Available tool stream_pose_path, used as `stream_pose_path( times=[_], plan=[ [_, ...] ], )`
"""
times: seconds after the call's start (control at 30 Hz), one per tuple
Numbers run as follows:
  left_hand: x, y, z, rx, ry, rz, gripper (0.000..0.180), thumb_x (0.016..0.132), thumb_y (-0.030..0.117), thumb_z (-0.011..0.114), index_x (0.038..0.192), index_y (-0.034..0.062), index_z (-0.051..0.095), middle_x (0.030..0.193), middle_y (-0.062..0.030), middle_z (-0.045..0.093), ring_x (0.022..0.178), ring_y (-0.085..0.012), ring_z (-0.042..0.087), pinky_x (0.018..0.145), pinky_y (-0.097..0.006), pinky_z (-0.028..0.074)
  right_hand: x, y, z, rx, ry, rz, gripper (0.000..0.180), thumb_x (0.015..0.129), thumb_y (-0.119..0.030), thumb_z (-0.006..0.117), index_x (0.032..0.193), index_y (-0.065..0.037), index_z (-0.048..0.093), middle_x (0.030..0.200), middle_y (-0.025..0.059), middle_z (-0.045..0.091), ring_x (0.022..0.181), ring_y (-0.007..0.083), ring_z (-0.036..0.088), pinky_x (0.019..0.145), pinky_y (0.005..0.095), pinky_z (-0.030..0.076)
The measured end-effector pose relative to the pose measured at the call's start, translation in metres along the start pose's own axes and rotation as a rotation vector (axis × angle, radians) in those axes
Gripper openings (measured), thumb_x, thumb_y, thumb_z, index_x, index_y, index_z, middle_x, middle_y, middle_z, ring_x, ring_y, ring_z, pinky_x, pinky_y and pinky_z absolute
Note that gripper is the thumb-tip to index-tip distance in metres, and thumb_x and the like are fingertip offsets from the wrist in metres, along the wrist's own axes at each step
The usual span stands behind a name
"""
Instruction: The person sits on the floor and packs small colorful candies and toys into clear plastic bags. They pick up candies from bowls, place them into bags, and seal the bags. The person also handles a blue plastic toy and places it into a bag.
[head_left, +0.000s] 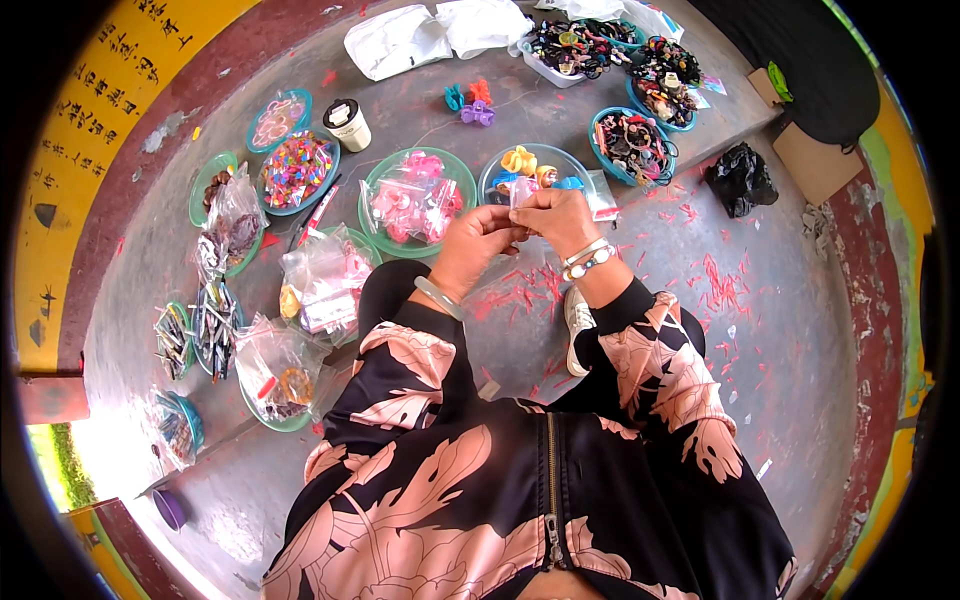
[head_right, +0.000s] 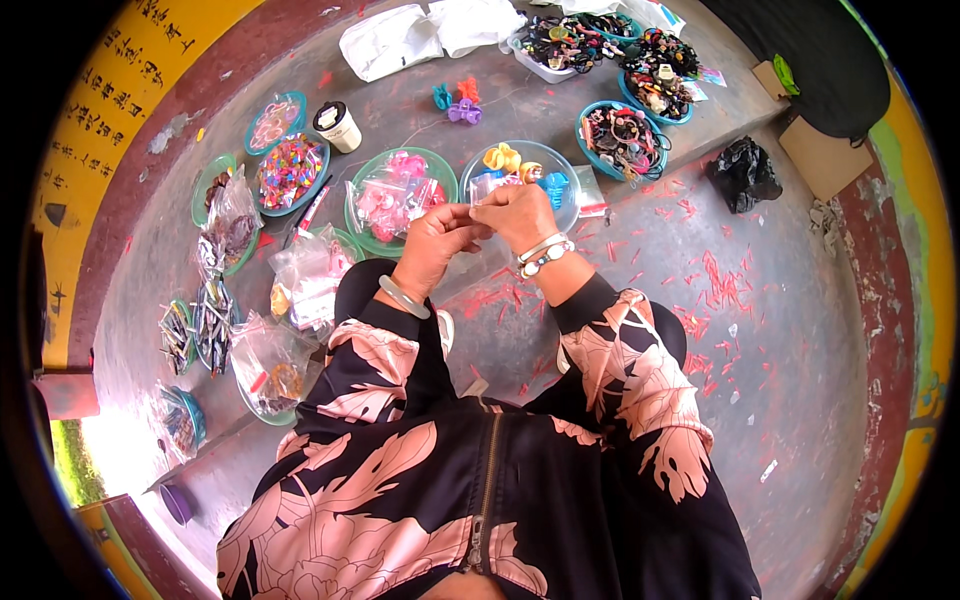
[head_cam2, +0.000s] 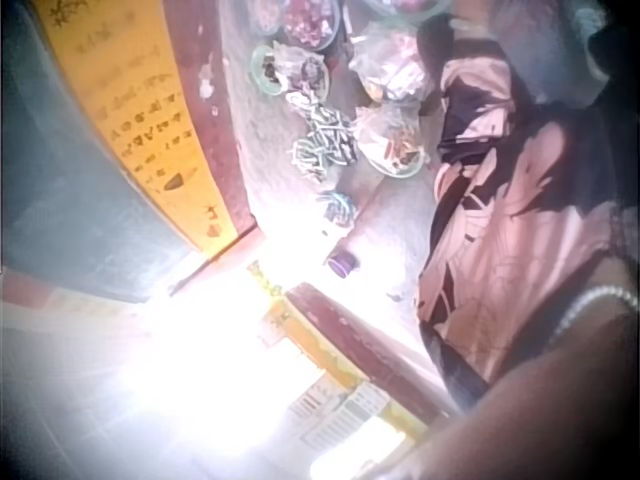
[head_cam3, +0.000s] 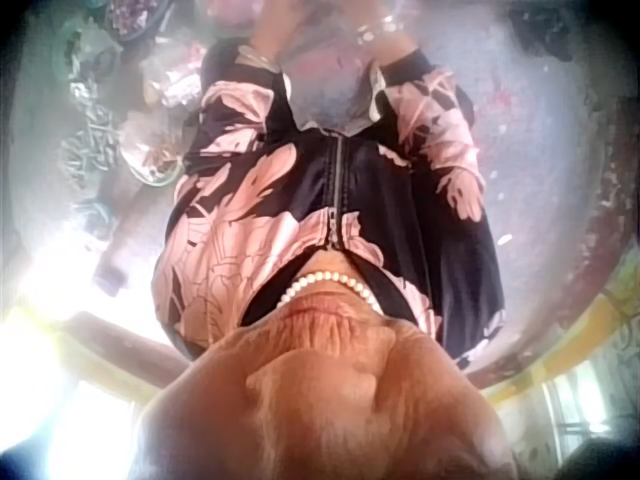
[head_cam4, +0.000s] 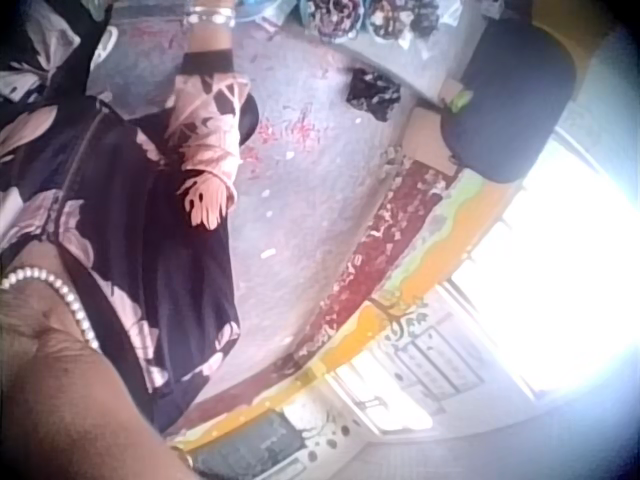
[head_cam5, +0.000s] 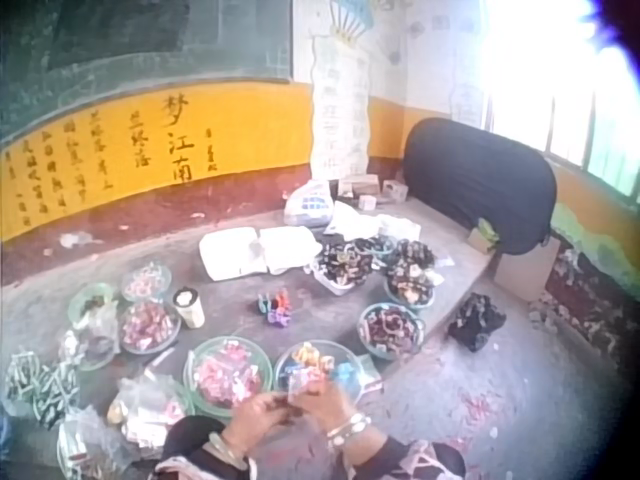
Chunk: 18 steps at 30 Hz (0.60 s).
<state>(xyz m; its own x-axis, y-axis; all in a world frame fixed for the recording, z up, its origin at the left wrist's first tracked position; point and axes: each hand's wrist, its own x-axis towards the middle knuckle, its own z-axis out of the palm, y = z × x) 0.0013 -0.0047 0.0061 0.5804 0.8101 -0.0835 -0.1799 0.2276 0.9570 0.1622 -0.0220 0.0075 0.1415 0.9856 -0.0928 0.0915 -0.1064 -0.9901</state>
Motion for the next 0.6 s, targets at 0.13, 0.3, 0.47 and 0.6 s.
stream_pose_path(
  times=[0.13,0.3,0.47,0.6],
  plan=[
    [0.001,-0.007,-0.001,0.028,-0.004,0.014,0.018,0.083,0.002,0.056,0.101,0.0011,0.058,0.089,-0.0059,0.065,0.08,-0.0119,0.062,0.067,-0.023,0.05,-0.003,-0.005,0.002,-0.107,0.027,-0.014,0.017,0.068,-0.015,0.071,0.068,0.001,0.066,0.061,0.0055,0.063,0.054,0.0098,0.056,0.05,0.0248,0.043],
    [0.003,-0.008,-0.002,-0.073,-0.025,-0.025,0.017,0.084,0.001,0.052,0.1,-0.0001,0.058,0.087,-0.0062,0.064,0.079,-0.0123,0.062,0.069,-0.024,0.051,-0.002,-0.003,0.003,-0.169,0.015,-0.021,0.021,0.067,-0.019,0.074,0.067,0.0,0.065,0.061,0.0066,0.062,0.054,0.0107,0.056,0.05,0.0262,0.043],
    [0.001,-0.004,-0.002,-0.095,-0.042,-0.044,0.018,0.085,0.001,0.048,0.1,-0.0017,0.057,0.084,-0.0069,0.063,0.077,-0.0137,0.062,0.071,-0.026,0.052,0.001,0.001,0.0,-0.205,-0.009,-0.024,0.024,0.067,-0.021,0.075,0.066,0.0,0.064,0.06,0.0073,0.062,0.053,0.0119,0.056,0.05,0.0266,0.043],
    [0.003,-0.015,-0.007,0.025,-0.051,-0.011,0.018,0.087,0.007,0.05,0.1,-0.003,0.058,0.089,-0.0096,0.064,0.081,-0.0163,0.063,0.074,-0.028,0.052,-0.002,-0.007,0.002,-0.329,-0.01,-0.042,0.023,0.069,-0.021,0.073,0.067,0.0,0.064,0.06,0.0075,0.062,0.053,0.0132,0.057,0.05,0.0269,0.044]
  ],
)
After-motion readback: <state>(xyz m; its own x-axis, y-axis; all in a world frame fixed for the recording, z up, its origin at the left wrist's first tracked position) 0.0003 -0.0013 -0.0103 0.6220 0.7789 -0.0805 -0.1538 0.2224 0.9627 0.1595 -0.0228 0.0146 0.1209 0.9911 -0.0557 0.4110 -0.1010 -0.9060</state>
